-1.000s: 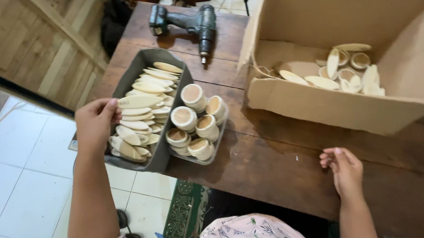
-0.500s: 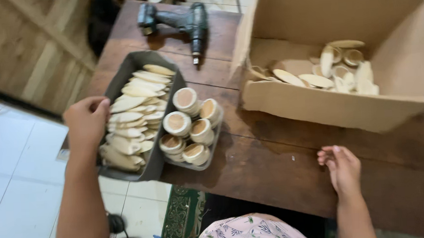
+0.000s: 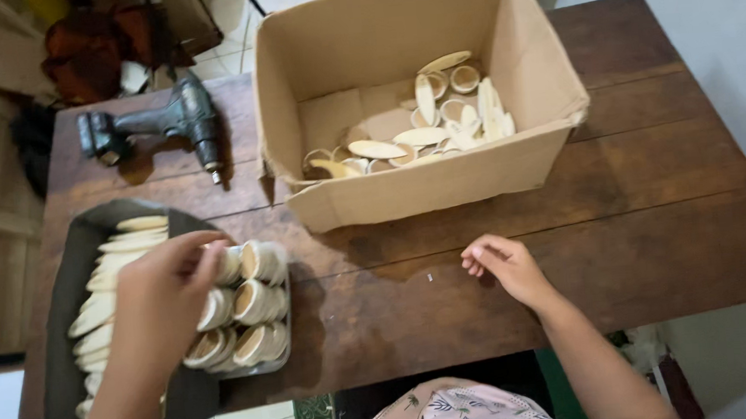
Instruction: The person repeatedly picks up small wooden pieces from a cardboard box, briefly holds them, and places them into a tray. The person handles both oval and round wooden pieces one at a time throughout the clip.
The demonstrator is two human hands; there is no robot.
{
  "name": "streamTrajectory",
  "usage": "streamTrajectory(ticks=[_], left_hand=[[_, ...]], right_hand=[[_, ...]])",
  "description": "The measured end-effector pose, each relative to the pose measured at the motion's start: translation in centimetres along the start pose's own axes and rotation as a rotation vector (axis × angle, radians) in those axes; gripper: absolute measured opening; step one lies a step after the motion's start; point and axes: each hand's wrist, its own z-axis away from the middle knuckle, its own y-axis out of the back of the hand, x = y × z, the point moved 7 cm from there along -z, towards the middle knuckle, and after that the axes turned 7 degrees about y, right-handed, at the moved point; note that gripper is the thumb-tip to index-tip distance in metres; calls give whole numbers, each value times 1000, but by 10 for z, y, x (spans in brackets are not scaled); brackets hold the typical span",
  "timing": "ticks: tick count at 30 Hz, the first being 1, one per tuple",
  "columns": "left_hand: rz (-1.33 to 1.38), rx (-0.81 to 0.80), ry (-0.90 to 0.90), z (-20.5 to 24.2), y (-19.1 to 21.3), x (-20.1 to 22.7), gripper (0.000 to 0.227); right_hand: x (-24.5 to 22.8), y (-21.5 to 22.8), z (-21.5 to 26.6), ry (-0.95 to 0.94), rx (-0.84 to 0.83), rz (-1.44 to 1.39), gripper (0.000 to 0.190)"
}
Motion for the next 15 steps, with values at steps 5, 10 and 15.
streamTrajectory(ticks=[5, 10, 15], left_hand=[[34, -65, -250, -21, -39, 92, 19], [-85, -226, -390, -56, -76, 174, 19], [-56, -445, -355, -118, -136, 215, 24]], right_hand=[[-100, 18, -7, 204, -145, 67, 18], [-197, 32, -33, 424, -343, 285, 21], [-254, 43, -89, 568, -373, 543, 14]])
